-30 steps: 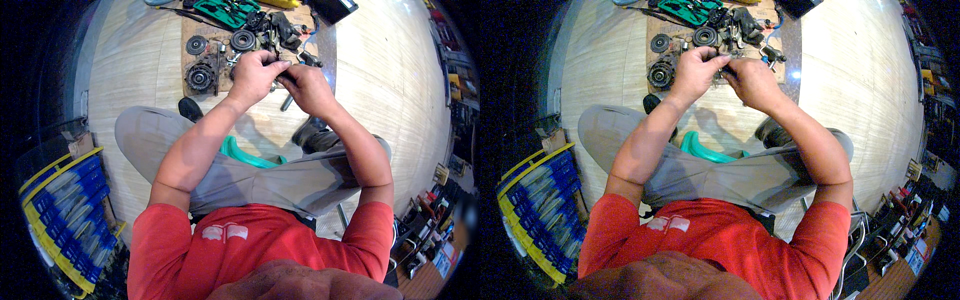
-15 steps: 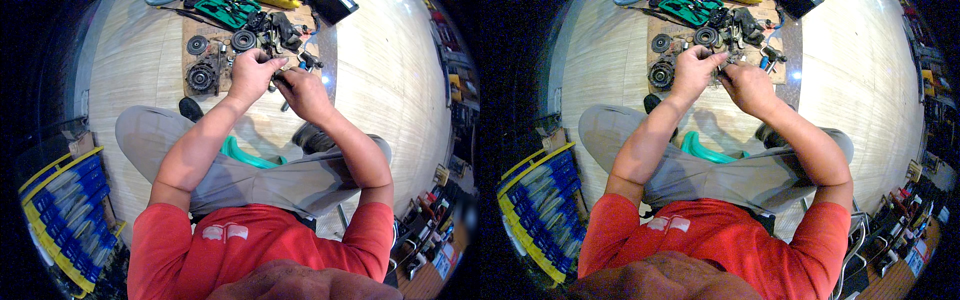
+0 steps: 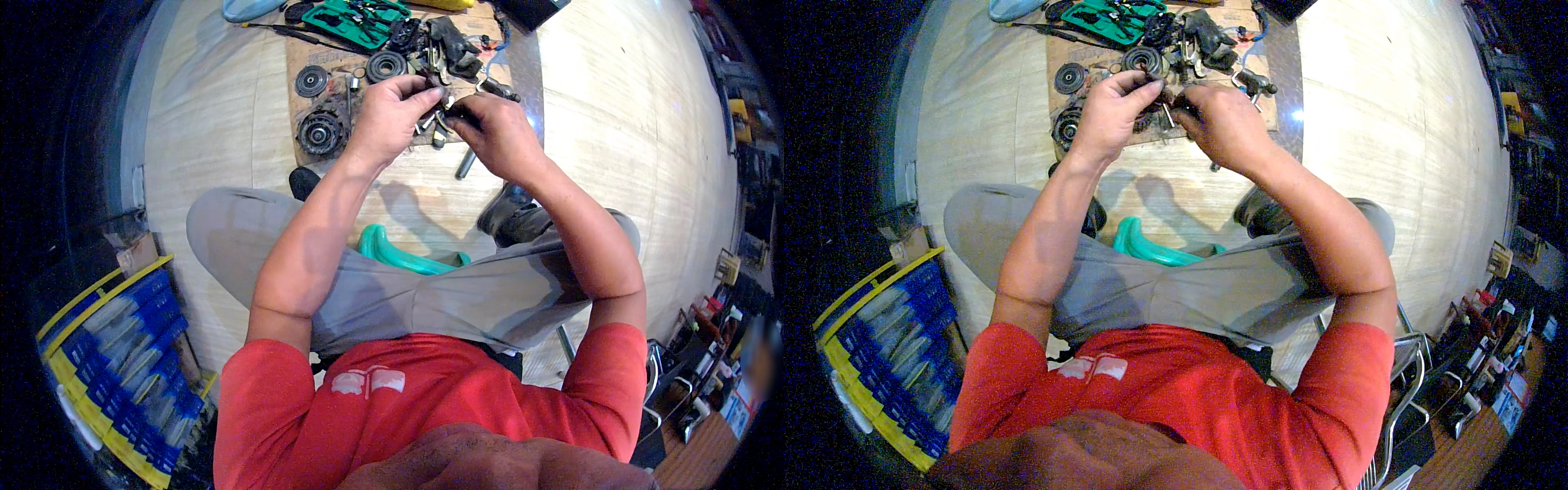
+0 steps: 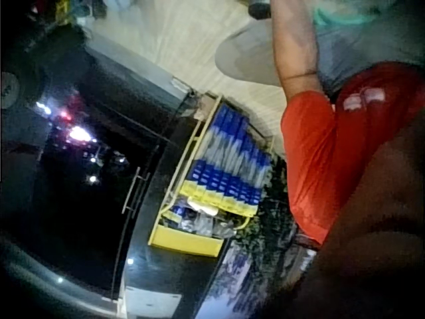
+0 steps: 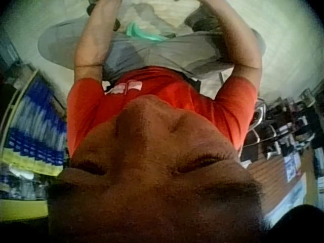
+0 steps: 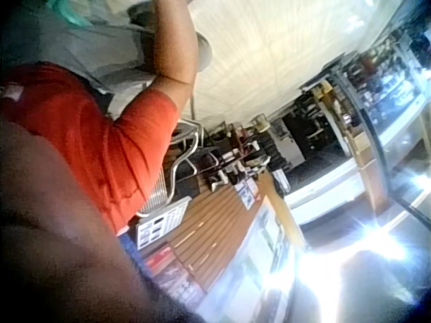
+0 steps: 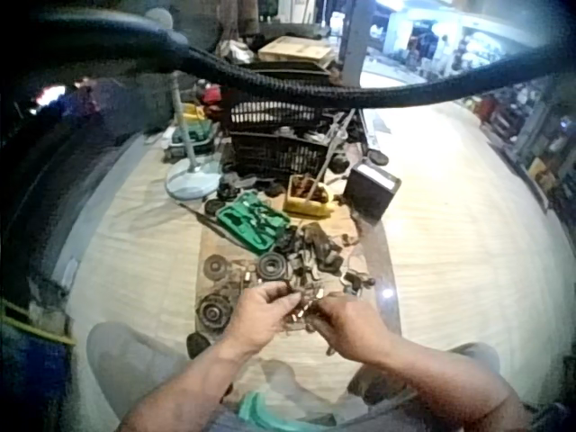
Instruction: The person fits mechanical gears and small metal components together by hand. They pick up a shaft and attach a small piece to a gear while sitting near a collection of parts on the floor.
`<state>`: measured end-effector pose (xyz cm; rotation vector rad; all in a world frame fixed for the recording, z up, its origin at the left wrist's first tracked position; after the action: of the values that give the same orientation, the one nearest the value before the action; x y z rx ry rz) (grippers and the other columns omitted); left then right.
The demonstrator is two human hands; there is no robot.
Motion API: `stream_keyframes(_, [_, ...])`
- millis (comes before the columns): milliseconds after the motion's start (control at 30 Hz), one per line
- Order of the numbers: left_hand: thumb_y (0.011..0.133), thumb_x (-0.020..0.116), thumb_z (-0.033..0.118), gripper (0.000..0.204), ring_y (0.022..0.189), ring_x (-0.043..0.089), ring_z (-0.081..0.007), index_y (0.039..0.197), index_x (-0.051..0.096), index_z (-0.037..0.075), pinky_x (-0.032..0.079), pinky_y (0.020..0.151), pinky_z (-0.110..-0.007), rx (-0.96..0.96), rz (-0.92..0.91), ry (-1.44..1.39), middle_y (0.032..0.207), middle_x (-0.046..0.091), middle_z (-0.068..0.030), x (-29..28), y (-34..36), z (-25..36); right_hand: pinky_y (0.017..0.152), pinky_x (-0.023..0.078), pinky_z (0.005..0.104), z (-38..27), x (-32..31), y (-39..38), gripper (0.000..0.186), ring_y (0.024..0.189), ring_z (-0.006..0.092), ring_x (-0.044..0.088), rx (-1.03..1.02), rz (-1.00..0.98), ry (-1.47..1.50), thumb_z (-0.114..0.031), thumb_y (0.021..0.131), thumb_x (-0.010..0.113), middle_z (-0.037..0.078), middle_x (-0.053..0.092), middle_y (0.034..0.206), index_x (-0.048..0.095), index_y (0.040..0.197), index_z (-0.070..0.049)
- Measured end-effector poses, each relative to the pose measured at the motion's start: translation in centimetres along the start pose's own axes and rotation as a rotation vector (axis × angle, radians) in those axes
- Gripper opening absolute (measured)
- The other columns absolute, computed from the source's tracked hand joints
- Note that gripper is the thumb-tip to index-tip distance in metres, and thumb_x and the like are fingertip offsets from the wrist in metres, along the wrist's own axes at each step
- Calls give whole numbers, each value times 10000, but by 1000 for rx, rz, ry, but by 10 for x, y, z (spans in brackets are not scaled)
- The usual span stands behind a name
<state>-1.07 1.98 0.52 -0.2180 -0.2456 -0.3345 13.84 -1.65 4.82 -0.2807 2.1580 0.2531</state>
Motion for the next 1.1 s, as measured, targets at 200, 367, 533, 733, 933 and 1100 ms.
stream_keyframes(200, [875,639,101,148,719,589,-76,938,660,-31,478,657,-218,2,88,23,828,670,-41,-2,0,-3,684,468,465,-3,-3,1,209,776,388,590,-27,-9,19,-208,795,659,198,598,778,594,792,-9])
stream_keyframes(367, [864,647,110,159,676,586,-70,910,663,-42,473,628,-221,40,187,309,780,675,-47,6,-8,14,666,467,470,-6,1,-2,210,757,386,590,-22,35,-43,-208,808,651,178,596,766,579,779,-14])
stream_keyframes(533, [882,611,99,135,693,609,-92,904,657,-26,495,649,-239,74,250,241,795,676,-60,1,-4,7,662,493,411,-1,3,-2,223,761,350,618,-39,134,61,-244,825,652,170,627,823,635,867,-26])
stream_keyframes(733, [936,531,100,152,773,660,-169,1003,608,-13,537,708,-276,28,136,-214,891,675,-94,-17,5,-8,589,451,252,38,-6,3,289,658,72,539,430,104,722,-248,918,585,27,640,757,652,1013,17])
stream_keyframes(933, [927,539,68,100,736,639,-141,926,608,-5,534,702,-269,57,99,-423,854,662,-83,-8,5,-1,509,404,221,20,16,-1,221,567,70,496,543,-152,1052,-229,941,560,-1,572,704,626,944,-18])
stream_keyframes(1100, [933,530,76,123,816,644,-163,966,612,-8,526,772,-299,84,37,-403,897,666,-95,-7,5,-3,477,383,219,20,22,0,230,537,60,475,524,-129,1209,-257,924,592,-15,575,684,650,906,-35])
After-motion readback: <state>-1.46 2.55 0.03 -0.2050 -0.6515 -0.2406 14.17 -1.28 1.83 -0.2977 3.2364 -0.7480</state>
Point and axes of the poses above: each hand's wrist, its own y-axis towards the middle knuckle, its own x-axis out of the palm, z = x × y, the point moved 4 cm from there along y, towards the middle knuckle
